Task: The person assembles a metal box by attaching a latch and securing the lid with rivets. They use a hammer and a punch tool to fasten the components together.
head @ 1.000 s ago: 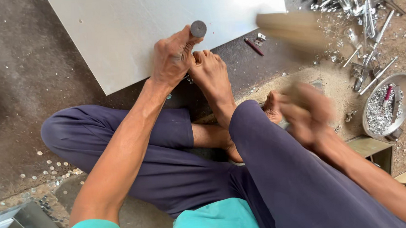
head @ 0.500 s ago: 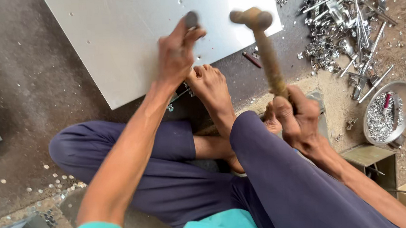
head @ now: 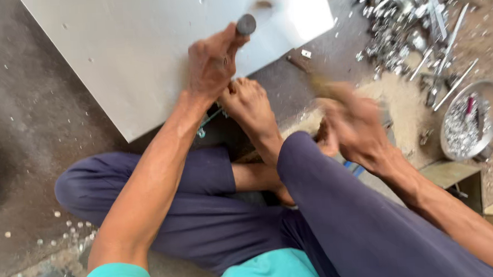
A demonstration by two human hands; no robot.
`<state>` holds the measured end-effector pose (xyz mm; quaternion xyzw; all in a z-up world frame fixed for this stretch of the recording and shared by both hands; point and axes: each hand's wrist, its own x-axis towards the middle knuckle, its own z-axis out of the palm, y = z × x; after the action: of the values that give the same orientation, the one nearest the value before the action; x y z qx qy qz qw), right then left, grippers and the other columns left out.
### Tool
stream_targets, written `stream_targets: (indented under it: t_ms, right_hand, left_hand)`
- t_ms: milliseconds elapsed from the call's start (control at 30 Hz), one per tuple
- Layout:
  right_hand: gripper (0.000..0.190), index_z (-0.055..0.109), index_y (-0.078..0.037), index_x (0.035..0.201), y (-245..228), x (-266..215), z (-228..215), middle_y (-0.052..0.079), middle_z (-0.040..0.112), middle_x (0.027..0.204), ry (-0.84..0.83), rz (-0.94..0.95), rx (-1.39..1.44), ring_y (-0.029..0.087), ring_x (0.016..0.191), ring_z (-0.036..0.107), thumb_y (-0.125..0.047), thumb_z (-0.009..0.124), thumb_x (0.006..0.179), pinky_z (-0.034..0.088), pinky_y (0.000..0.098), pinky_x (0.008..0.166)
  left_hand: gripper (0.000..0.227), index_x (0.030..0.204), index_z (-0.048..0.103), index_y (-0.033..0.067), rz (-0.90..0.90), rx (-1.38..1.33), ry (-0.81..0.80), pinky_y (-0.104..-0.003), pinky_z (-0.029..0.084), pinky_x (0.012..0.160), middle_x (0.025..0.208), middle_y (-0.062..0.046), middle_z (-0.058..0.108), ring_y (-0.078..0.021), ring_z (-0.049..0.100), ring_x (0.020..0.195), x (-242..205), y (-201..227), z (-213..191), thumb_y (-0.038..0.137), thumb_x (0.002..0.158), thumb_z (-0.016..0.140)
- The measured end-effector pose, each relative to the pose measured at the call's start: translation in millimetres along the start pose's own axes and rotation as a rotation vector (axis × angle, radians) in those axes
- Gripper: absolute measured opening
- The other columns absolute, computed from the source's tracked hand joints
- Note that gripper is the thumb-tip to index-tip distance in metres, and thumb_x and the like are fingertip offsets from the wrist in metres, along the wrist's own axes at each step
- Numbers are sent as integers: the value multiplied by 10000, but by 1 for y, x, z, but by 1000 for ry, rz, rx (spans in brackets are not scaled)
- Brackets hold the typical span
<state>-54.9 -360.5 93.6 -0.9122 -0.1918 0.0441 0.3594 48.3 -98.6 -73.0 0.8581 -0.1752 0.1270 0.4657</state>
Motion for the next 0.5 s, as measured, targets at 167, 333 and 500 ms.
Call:
stream_targets:
  t_ms: [167,333,500]
  right_hand:
    - [319,597,14,1236,1,6,10,50,586,674,175,179,137,124,514,540,-259,514,1093,453,293,505]
    - [362,622,42,1201,-6,-1,9,54,631,620,-64,451,220,127,539,649,-265,535,1031,503,295,484]
    - [369,606,46,1219,-2,-17,17,50,687,797,125,263,263,126,681,666,-302,517,1133,533,301,616]
  left_hand:
    - [158,1088,674,81,-41,-33,32,-321,537,515,817,-41,758,-166,724,654,10,2,-10,237,1063,677]
    - [100,1090,688,98,-18,-13,-31,-284,546,498,883,-49,784,-142,710,627,12,10,-8,180,1066,636]
    - [117,1121,662,86,-77,-208,-55,-316,596,612,901,-66,769,-183,748,764,-3,6,-7,182,1054,670]
